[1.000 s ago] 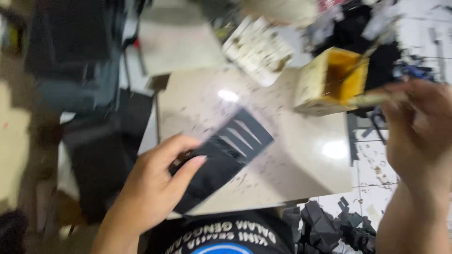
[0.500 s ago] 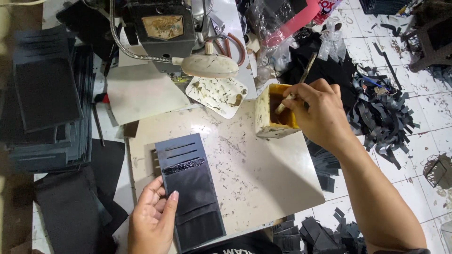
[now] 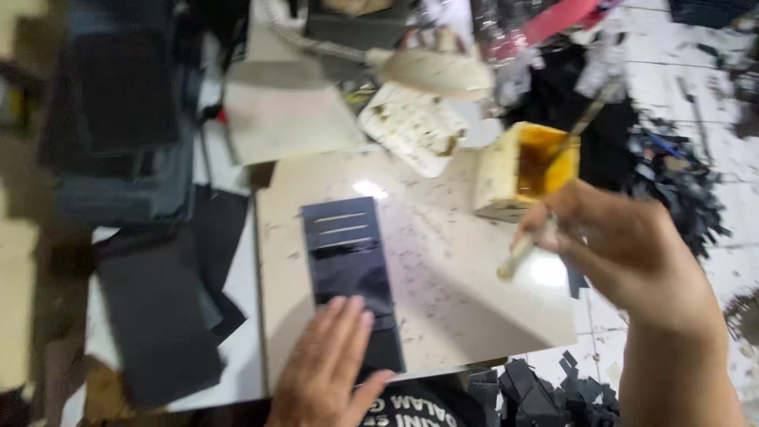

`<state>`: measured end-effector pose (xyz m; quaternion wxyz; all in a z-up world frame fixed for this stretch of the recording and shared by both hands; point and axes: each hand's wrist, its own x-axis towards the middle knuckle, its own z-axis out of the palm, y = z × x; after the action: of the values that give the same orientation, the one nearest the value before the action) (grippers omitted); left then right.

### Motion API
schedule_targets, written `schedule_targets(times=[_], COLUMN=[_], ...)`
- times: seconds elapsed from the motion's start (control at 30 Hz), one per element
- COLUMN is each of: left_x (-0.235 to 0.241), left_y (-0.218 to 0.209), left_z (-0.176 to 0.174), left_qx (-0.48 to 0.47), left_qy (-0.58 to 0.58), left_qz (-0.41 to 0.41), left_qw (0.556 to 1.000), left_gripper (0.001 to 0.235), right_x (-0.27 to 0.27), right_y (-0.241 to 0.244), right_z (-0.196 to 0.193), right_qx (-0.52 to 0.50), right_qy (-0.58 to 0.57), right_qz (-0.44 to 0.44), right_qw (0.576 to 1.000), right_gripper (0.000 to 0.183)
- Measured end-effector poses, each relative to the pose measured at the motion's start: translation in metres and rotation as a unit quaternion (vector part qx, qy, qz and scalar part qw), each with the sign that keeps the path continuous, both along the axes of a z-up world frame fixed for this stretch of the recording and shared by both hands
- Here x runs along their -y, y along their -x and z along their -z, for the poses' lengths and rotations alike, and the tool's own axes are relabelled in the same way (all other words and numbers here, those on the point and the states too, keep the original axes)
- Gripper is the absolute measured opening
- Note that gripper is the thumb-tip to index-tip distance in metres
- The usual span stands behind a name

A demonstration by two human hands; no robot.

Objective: The person repeatedly applies adhesive to a dark rectangular fabric piece using a small roller, then places a smaller fabric strip on top and presses it down. This cycle is performed multiple times on the same workpiece.

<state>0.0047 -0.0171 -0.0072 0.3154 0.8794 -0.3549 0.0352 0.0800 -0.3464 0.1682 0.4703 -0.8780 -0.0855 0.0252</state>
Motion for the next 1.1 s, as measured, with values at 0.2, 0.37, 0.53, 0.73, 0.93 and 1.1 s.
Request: schedule_targets(times=[0.2, 0.37, 0.53, 0.73, 0.93, 1.1], left_x=[-0.003, -0.005, -0.004, -0.003, -0.002, -0.007], left_y=[-0.008, -0.008, -0.009, -0.007, -0.008, -0.007], left_z=[-0.024, -0.022, -0.02, -0.019, -0.02, -0.022], left_qx=[-0.001, -0.002, -0.013, 0.0, 0.02, 0.005], left_qy=[0.001, -0.004, 0.005, -0.018, -0.018, 0.025], left_qz=[0.022, 0.028, 0.033, 0.017, 0.009, 0.015], left_qw=[1.0, 1.0, 0.999, 1.0, 1.0, 1.0], left_gripper=[0.075, 0.071, 0.07, 0.072, 0.072, 0.072], right_x=[-0.07, -0.097, -0.098, -0.096, -0.084, -0.078], right_y=[-0.009, -0.024, -0.031, -0.018, 0.012, 0.026], right_z=[0.067, 0.098, 0.113, 0.113, 0.13, 0.101], right_qx=[0.066, 0.035, 0.045, -0.005, 0.059, 0.012], right_qy=[-0.042, 0.038, 0.062, 0.061, 0.107, 0.046], right_qz=[-0.026, 0.014, 0.014, 0.006, -0.065, -0.057], right_qw=[0.997, 0.999, 0.997, 0.998, 0.99, 0.997], right_gripper=[0.02, 0.019, 0.021, 0.021, 0.027, 0.033])
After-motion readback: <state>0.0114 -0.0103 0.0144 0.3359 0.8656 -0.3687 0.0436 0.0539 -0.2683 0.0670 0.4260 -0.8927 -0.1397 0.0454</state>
